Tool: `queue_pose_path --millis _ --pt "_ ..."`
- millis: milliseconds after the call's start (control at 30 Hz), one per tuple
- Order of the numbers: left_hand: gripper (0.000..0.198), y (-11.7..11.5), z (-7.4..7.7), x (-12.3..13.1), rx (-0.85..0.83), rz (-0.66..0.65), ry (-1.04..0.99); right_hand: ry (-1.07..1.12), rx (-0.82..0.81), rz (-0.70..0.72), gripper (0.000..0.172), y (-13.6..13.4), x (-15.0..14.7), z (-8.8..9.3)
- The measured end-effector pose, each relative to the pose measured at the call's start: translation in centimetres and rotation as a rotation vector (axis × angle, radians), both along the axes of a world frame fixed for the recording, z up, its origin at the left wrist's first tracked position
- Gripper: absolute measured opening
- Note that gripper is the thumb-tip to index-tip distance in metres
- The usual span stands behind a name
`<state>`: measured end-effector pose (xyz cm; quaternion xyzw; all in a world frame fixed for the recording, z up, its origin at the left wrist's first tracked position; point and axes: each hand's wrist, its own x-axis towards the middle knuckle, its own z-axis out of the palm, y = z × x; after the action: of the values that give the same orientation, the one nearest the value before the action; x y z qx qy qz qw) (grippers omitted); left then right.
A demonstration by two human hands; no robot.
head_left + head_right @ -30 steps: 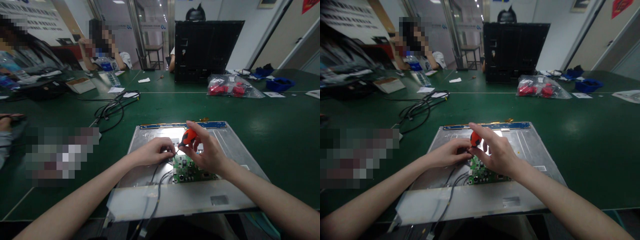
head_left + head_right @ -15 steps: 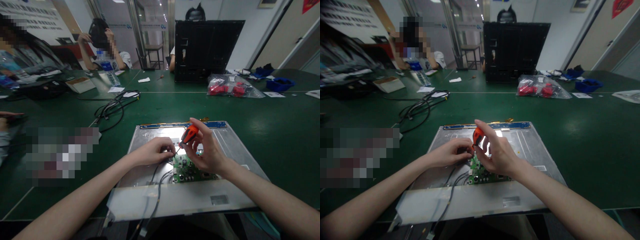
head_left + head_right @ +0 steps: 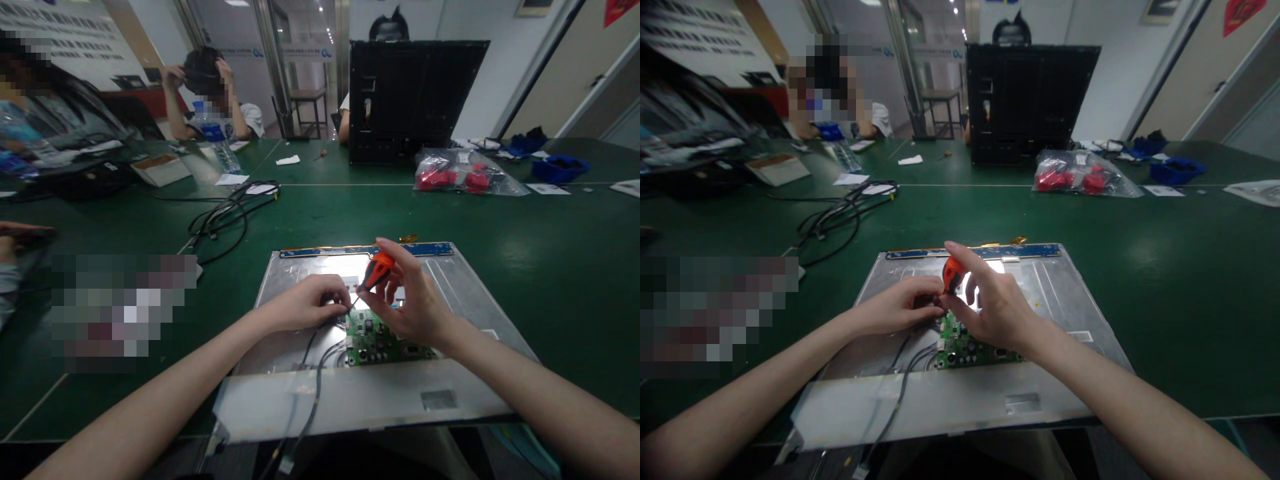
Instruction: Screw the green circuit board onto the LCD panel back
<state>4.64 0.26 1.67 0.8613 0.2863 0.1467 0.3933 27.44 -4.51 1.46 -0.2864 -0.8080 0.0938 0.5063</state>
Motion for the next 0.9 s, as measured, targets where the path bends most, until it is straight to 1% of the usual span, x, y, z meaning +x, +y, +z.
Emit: queue_pose_path --millis 300,467,667,900 --pt "0.005 0.05 -0.01 -0.07 -0.008 -0.008 -0.007 0.039 -0.002 0.055 0.084 -0.26 -0.18 0.29" --pt "0.006 0.07 -0.16 -0.1 -0.002 -0.005 -0.012 0.021 0.007 0.035 0.08 -0.16 -0.13 0.16" --pt "0.006 0.16 -0.4 -0.15 -0.001 -0.011 -0.008 -0.013 0.076 0.02 0.072 0.09 -0.01 0.32" --pt "0.007 0.11 -0.3 -0.11 0.003 -0.006 -0.007 -0.016 0.077 0.005 0.076 -0.11 -0.06 0.36"
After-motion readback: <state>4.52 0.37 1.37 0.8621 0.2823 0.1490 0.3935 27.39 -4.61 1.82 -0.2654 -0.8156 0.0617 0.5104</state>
